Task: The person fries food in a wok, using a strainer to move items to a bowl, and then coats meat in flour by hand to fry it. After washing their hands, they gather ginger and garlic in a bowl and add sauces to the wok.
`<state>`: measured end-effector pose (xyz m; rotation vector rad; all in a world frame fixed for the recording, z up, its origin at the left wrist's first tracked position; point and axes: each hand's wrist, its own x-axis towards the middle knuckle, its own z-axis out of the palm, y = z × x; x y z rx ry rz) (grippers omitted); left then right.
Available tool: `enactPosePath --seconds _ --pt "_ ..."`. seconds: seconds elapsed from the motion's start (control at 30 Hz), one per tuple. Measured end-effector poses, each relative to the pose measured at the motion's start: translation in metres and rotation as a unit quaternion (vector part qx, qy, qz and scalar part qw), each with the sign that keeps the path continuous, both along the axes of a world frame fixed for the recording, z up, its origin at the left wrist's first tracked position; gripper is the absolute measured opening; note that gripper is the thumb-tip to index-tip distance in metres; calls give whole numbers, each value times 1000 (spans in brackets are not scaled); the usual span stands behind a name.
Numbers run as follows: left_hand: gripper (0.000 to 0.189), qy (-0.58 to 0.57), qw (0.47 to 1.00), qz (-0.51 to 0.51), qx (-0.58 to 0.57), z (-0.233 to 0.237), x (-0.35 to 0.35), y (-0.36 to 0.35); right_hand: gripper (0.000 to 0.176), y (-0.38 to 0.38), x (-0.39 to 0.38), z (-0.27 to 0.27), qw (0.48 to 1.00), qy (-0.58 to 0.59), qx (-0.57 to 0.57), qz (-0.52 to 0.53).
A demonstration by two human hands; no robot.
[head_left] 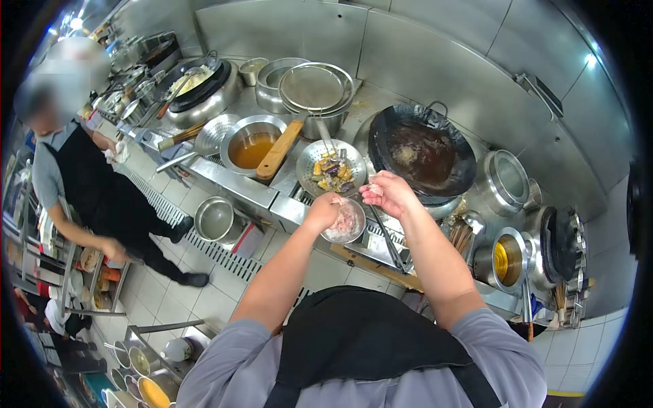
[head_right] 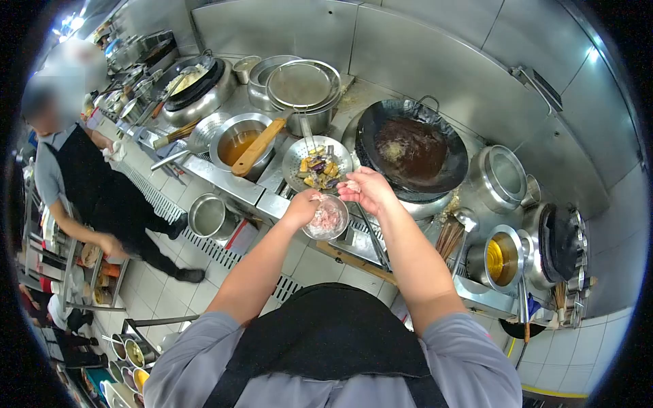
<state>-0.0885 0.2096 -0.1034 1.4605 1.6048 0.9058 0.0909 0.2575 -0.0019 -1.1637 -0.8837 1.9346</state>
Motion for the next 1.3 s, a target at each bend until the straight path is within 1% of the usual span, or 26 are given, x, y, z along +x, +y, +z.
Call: enactPosePath --seconds 0.03,0.1,0.13,0.17,0.23,0.27,0.3,0.37,0.4,0.5,0.57,0.6,0.67,0.7,0.73,0.77,0.8,0.83,0.87,0.97,1.0,1.03,1.07,1.1,1.2,1.3 --pt "26 -1 1000 -3 2 4 1 0 7 10 13 -6 1000 -1 2 -3" --pt "24 16 1000 12 5 15 2 -4 7 35 42 -7 994 -8 102 28" --pt "24 16 1000 12 3 16 2 -4 15 46 49 -3 978 -132 157 -26" --pt "24 5 1000 7 13 17 3 -3 22 56 56 1 942 -254 207 -78" --pt "23 -4 1000 2 24 21 4 -5 46 78 75 3 785 -518 336 -42" --pt "22 -9 1000 -14 20 24 5 -4 64 85 79 -5 828 -491 270 -21" --pt "21 -14 999 -29 16 26 7 -3 64 90 87 -11 828 -490 271 -22" --pt "21 -20 999 -24 21 28 7 0 68 82 92 -3 845 -485 213 79" --pt "20 -27 999 -18 24 28 8 2 71 99 102 -18 845 -490 207 65" --pt "20 -82 995 -26 41 54 12 -1 51 89 89 4 851 -434 297 5" --pt "17 -134 990 -26 24 50 13 6 40 60 66 16 862 -371 323 119" --pt "15 -242 970 -32 -20 66 15 3 39 44 52 17 797 -405 407 189" --pt "14 -400 914 -46 -53 73 17 8 52 13 26 -5 736 -417 453 280" --pt "14 -399 914 -49 -52 76 16 9 53 1 14 -4 770 -383 376 346" --pt "15 -430 900 -31 -61 79 12 8 42 -11 3 -5 739 -441 410 300" --pt "17 -459 886 -12 -69 82 8 7 42 -13 -1 -10 740 -441 412 299" --pt "25 -466 883 6 -56 78 3 8 34 -12 -5 -19 850 -332 325 250" --pt "25 -465 883 8 -56 77 -1 6 26 -14 -10 -20 931 -212 226 193" --pt "30 -442 895 13 -54 75 -5 3 19 -17 -9 -16 947 -179 173 202" --pt "35 -399 916 -2 -48 54 -5 2 20 -13 -10 -17 956 -164 122 212" --pt "31 -278 959 -47 27 47 0 2 20 -13 -10 -15 955 -165 122 213" --pt "28 -150 979 -89 102 50 5 -1 20 -13 -11 -11 969 -95 68 220" --pt "22 -45 988 -56 139 56 9 -6 20 -13 -13 -8 974 -25 14 225" --pt "22 -46 988 -54 139 56 8 -7 20 -12 -16 -10 973 -26 15 227" --pt "17 170 966 -74 183 48 7 -7 18 -13 -19 -25 954 -208 114 185" --pt "17 151 975 -50 155 49 1 -9 13 -15 -8 -14 947 -223 146 180"
